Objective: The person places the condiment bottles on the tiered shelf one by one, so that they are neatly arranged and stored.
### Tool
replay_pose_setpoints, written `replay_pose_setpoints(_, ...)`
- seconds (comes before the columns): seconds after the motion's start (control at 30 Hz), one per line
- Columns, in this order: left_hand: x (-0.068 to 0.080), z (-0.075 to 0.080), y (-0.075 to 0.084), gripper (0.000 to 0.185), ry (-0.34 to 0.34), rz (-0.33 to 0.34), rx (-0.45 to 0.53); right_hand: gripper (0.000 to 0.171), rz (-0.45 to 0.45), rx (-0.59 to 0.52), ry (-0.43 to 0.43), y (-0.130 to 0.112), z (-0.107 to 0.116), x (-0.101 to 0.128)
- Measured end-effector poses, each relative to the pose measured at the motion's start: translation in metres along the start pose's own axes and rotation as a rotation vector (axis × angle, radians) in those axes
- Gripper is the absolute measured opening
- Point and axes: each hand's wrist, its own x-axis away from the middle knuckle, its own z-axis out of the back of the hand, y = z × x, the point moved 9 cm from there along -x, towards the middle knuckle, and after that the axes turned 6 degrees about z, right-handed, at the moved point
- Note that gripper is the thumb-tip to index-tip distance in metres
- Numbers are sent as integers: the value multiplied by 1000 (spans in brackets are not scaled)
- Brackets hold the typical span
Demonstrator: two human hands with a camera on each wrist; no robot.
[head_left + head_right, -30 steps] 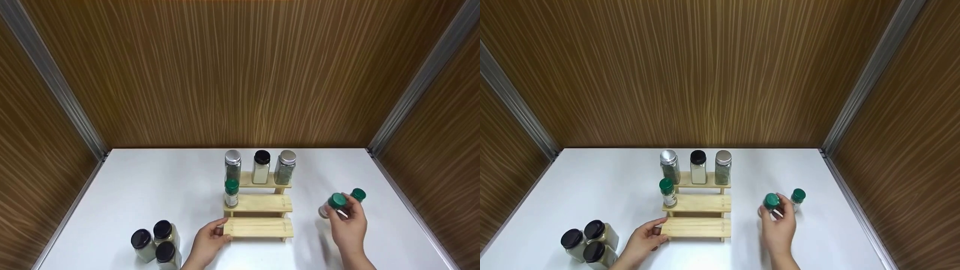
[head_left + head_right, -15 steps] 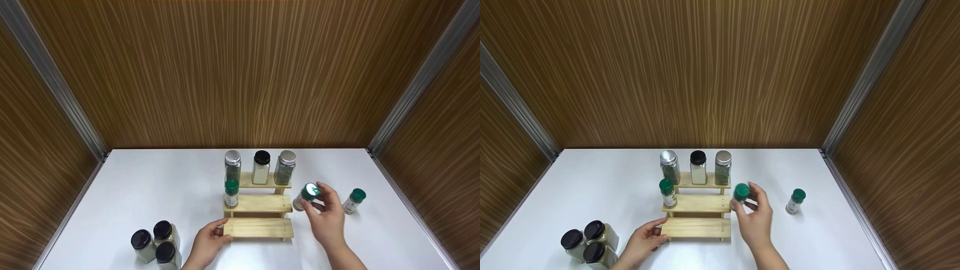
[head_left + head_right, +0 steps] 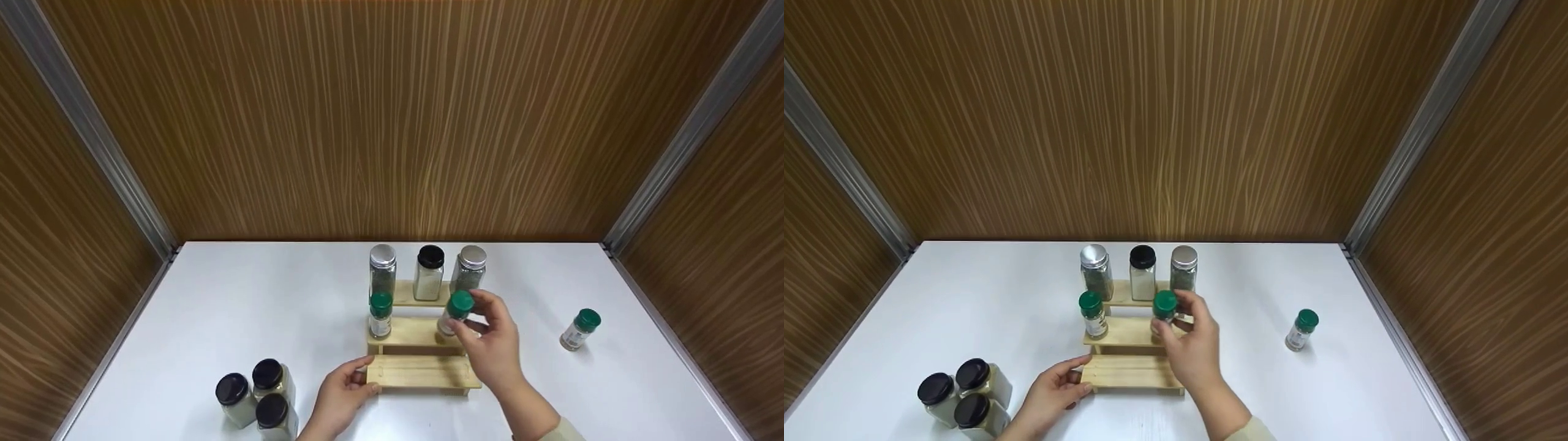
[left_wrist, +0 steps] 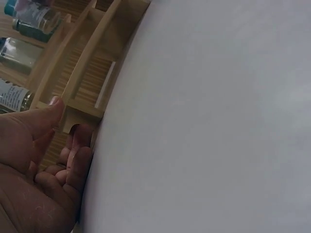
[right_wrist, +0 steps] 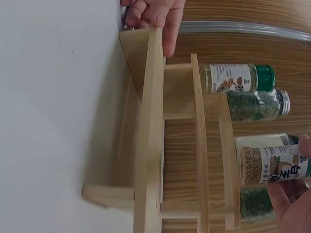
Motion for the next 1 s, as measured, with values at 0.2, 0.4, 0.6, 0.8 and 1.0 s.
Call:
replay_pose_setpoints(0.2,0,-2,1,58,-13,-20,31,51,3,-1,-51,3,-18,4)
replay_pose_setpoints(0.4,0,-3,0,57,-16,-27,38,50,-34,3,-68,9,-30,5)
replay_pose_setpoints(0.6,-1,-3,-1,58,-11,-22,36,49,-101,18,-81,21,-39,3)
replay_pose_setpoints(0.8,-3,-4,-2,57,-10,-32,29,51,-129,51,-83,25,-42,4)
replay_pose_setpoints(1.0,-2,-3,-2,57,-9,-37,28,52,-124,60,-97,23,-44,5)
